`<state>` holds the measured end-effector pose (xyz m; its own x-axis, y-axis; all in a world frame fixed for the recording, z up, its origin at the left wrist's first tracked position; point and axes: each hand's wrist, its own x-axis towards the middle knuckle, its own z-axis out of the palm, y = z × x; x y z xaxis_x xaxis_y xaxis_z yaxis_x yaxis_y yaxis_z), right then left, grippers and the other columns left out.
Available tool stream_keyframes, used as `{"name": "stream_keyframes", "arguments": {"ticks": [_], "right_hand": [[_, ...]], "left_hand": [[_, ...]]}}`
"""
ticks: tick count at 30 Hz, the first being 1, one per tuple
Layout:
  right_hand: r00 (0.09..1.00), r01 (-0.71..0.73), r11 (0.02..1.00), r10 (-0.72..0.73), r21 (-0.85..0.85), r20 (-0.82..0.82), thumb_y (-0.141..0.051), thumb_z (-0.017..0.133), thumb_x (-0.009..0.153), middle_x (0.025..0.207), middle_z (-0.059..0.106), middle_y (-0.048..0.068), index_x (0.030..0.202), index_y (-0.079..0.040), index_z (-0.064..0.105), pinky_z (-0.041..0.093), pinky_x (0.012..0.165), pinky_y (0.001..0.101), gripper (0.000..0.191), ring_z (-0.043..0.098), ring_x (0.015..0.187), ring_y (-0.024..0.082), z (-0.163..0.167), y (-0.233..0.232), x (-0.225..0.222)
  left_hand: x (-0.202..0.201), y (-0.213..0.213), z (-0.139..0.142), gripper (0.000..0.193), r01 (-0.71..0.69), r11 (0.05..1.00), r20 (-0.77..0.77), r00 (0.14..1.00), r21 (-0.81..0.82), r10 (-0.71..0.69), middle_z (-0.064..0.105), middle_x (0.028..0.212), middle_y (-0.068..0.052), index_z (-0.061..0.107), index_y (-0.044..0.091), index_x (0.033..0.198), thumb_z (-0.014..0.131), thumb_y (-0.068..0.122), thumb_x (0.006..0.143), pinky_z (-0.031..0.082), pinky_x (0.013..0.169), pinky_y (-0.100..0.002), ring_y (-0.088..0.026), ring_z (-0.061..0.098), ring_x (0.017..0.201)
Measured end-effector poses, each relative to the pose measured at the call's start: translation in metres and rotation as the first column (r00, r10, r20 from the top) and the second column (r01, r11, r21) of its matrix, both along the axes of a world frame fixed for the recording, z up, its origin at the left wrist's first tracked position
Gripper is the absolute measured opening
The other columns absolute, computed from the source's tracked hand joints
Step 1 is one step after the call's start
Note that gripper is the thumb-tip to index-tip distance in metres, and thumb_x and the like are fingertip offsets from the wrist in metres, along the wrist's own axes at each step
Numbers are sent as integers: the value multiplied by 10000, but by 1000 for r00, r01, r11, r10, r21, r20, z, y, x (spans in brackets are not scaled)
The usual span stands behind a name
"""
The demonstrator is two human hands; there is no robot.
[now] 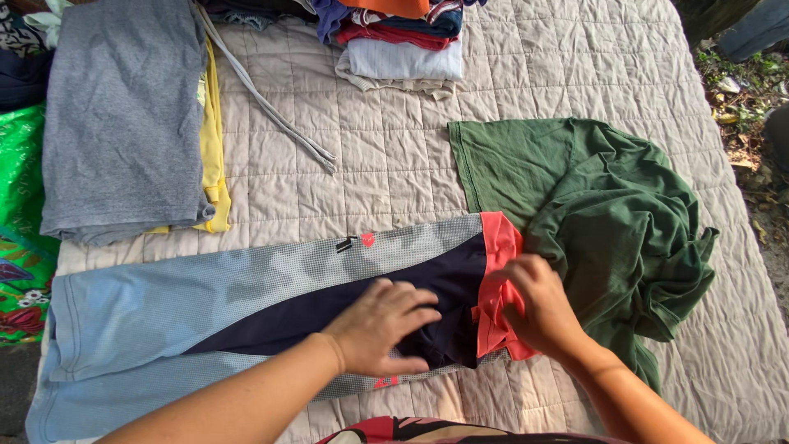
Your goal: The person folds clean clothes one at a time on a mattress, smoothing each shirt or pair of shorts flat, folding the sleeves and sides inward, and placing finished items onto sorted piles of folded clothes arranged at the head of the mattress.
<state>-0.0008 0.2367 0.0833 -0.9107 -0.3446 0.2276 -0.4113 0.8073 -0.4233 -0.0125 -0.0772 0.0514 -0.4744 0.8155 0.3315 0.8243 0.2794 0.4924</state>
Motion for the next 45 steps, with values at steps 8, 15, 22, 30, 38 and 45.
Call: {"name": "stream_keyframes", "arguments": {"ticks": [8, 15, 22, 30, 38, 45], "right_hand": [[964, -121, 991, 103, 58, 245, -346, 802, 802, 1187, 667, 77, 1124, -149, 737, 420, 938, 422, 384, 556, 1130, 275, 7, -8, 25], [822, 467, 780, -211, -416, 528, -402, 615, 1072, 836, 657, 131, 1058, 6, 695, 472, 696, 319, 415, 529, 786, 121, -16, -10, -49], [760, 582, 805, -491, -112, 425, -423, 673, 951, 816, 738, 137, 1016, -39, 710, 545, 705, 373, 392, 704, 731, 248, -51, -22, -63], [747, 640, 764, -643, 80, 167, -433, 637, 1000, 785, 742, 157, 1081, -112, 647, 465, 793, 446, 331, 704, 758, 352, -38, -48, -45], [800, 515, 847, -530, -133, -282, -373, 680, 966, 1147, 652, 21, 1213, -128, 607, 373, 879, 438, 355, 588, 1143, 240, -31, -74, -22], [825, 525, 845, -534, -99, -185, -334, 679, 946, 1303, 598, 102, 1298, -140, 611, 375, 992, 448, 408, 544, 1239, 288, -24, -73, -11]], "left_hand": [[18, 42, -8, 336, -170, 961, 279, 933, -216, 228, 659, 1076, -61, 666, 127, 1057, 702, 426, 908, 410, 988, -395, -241, 569, 1116], [-15, 45, -37, 441, -770, 636, 996, 6, -52, 89, 718, 1122, 83, 669, 159, 1202, 551, 514, 970, 452, 949, -214, -46, 634, 1068], [-29, 51, -57, 427, -704, 690, 926, 127, -168, 355, 711, 950, -65, 622, 62, 1241, 705, 342, 931, 541, 728, -333, -155, 624, 770], [-23, 57, -61, 448, -816, 546, 720, 263, -189, 643, 730, 762, -99, 450, 110, 1311, 650, 206, 922, 557, 749, -407, -276, 729, 748], [-16, 61, -24, 681, -768, 620, 632, 400, -164, 664, 668, 715, -142, 331, 237, 1503, 680, 241, 918, 546, 719, -464, -343, 699, 717], [-15, 56, -7, 696, -709, 640, 317, 559, -295, 766, 697, 1120, -81, 264, 324, 1634, 510, 165, 1003, 467, 989, -503, -286, 660, 1049]]}}
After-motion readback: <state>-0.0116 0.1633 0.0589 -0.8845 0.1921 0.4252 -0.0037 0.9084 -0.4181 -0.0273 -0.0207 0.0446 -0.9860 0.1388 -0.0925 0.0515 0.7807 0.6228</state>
